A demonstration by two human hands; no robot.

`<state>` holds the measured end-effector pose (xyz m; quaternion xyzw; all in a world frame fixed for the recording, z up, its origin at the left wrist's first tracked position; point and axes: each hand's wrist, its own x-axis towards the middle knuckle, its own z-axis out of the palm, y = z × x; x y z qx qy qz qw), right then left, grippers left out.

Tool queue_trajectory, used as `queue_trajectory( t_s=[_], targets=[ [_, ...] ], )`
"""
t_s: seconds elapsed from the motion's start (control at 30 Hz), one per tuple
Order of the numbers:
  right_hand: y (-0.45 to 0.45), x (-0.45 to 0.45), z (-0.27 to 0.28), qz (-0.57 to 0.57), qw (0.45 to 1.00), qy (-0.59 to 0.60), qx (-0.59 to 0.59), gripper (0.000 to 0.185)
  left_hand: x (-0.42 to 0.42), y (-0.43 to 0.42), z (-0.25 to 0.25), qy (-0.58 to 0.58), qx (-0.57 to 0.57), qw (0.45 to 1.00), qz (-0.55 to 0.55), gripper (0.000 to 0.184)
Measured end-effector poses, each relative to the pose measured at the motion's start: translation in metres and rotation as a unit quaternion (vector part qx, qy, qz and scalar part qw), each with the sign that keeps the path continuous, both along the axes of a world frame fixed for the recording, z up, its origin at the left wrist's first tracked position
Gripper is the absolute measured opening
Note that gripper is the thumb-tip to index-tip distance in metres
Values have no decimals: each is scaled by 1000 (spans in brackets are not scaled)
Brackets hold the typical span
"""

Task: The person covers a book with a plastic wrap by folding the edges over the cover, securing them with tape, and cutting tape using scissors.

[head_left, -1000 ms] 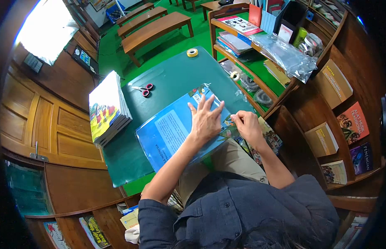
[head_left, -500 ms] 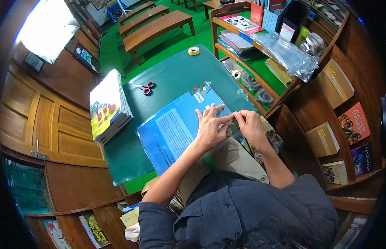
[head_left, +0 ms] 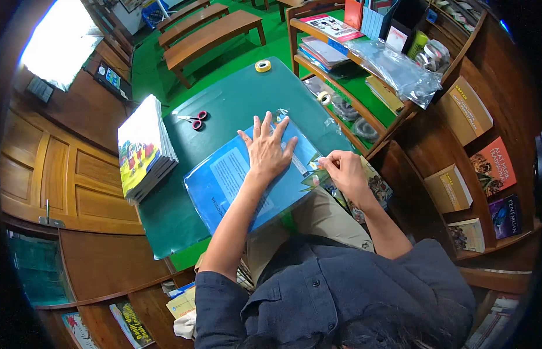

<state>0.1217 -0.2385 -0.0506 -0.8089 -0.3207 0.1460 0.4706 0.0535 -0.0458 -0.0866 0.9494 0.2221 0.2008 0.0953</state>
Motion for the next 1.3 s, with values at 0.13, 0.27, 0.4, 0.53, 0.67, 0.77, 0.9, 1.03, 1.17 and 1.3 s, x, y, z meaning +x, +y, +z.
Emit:
queue_trajectory(
  t_s=[0.13, 0.27, 0.4, 0.53, 0.67, 0.77, 0.9, 1.03, 1.17, 1.3],
  targets=[
    [-4, -1, 0, 2, 1000, 6, -23, 22, -2, -3, 3, 4, -10, 1000, 8, 50],
    [-9, -2, -5, 7, 999, 30, -12, 18, -1, -3, 2, -12, -13, 1000, 0, 50],
    [-5, 0, -14, 7, 1000, -4, -4, 25, -1, -4, -2, -14, 15, 1000, 2, 46],
    [-5, 2, -17, 11, 1000, 2, 7, 26, -8, -15, 5, -8, -6, 999, -47, 40],
    [-6, 2, -17, 16, 1000, 10, 10, 27, -17, -38, 9, -29, -47, 994, -99, 35],
    [-6, 3, -17, 16, 1000, 12, 14, 27, -23, -53, 9, -14, -48, 991, -127, 34],
    [-8, 1, -19, 4, 996, -88, -19, 26, -30, -65, 6, -13, -89, 985, -146, 33],
    [-11, 3, -19, 29, 999, -9, 15, 28, -39, -81, 10, -24, -91, 985, -145, 34],
    [-17, 3, -24, 36, 995, 84, 41, 30, -44, -86, 6, -41, -84, 983, -159, 35],
    [-19, 1, -24, 34, 986, 153, 55, 31, -48, -88, 8, -44, -79, 980, -179, 39]
  ],
)
